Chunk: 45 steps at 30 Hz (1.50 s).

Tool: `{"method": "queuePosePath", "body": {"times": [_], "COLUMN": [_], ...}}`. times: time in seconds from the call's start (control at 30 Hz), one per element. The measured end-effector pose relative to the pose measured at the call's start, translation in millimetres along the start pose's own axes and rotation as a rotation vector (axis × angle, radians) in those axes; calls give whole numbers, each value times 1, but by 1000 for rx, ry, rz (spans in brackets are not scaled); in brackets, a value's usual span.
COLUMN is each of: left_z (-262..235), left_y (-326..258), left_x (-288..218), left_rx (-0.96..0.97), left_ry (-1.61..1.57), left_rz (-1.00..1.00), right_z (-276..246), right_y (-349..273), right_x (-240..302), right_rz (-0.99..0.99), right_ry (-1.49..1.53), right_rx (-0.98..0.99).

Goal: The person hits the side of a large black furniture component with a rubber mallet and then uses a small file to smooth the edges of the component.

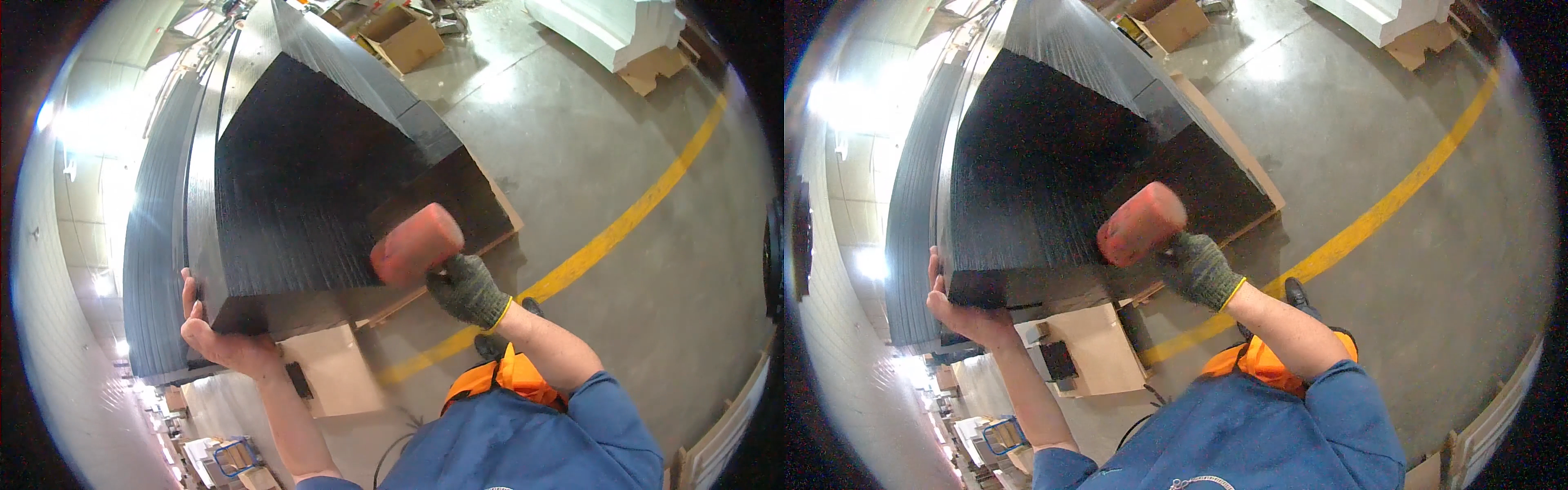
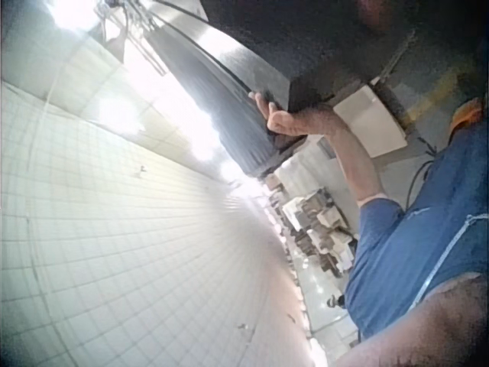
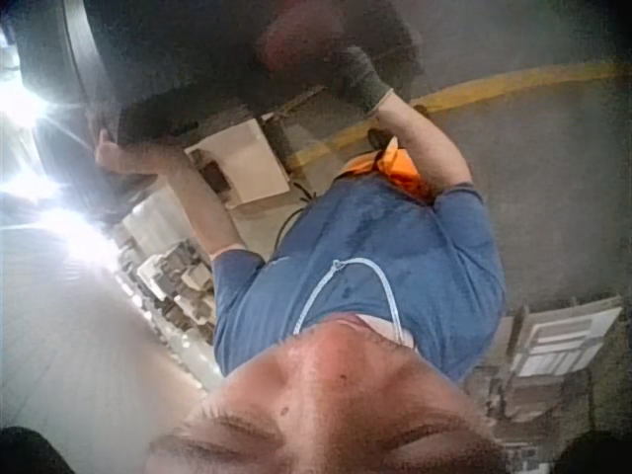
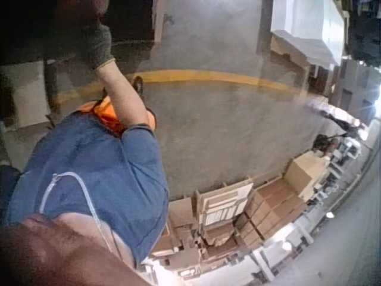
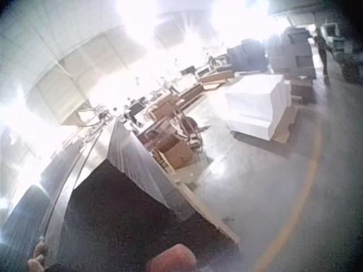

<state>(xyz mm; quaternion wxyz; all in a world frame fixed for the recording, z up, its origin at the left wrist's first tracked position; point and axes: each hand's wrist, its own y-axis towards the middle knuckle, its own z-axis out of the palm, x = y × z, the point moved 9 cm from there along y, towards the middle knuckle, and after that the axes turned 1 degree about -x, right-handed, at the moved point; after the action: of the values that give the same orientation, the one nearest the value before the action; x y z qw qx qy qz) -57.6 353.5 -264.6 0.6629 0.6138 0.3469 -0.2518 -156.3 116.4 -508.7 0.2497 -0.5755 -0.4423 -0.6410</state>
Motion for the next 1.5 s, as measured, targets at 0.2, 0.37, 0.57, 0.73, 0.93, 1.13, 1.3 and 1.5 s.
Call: {"method": "queuePosePath", "body": {"times": [0.2, 0.37, 0.57, 0.73, 0.93, 1.13, 1.3, 1.5], "left_z": [-6, -6, -10, -4, -7, -12, -4, -5], "left_y": [1, 2, 2, 1, 1, 4, 0, -1], "left_x": [2, 3, 1, -5, -3, 1, -7, -10], "left_rx": [16, 16, 0, -1, 16, 51, 23, 22], "left_ry": [31, 67, -13, 15, -10, 28, 16, 90], "left_rz": [-14, -19, 21, 70, 69, 98, 126, 150], "right_z": [5, 6, 2, 8, 10, 10, 7, 4], "right_y": [5, 7, 26, 35, 40, 40, 43, 44], "right_x": [6, 37, 54, 87, 96, 108, 112, 107], "right_rz": [-44, -179, -163, -183, -198, -316, -310, -283], "right_ry": [-134, -179, -40, 128, -3, 1, -16, 12], "right_rx": [35, 89, -5, 10, 68, 56, 83, -11]}}
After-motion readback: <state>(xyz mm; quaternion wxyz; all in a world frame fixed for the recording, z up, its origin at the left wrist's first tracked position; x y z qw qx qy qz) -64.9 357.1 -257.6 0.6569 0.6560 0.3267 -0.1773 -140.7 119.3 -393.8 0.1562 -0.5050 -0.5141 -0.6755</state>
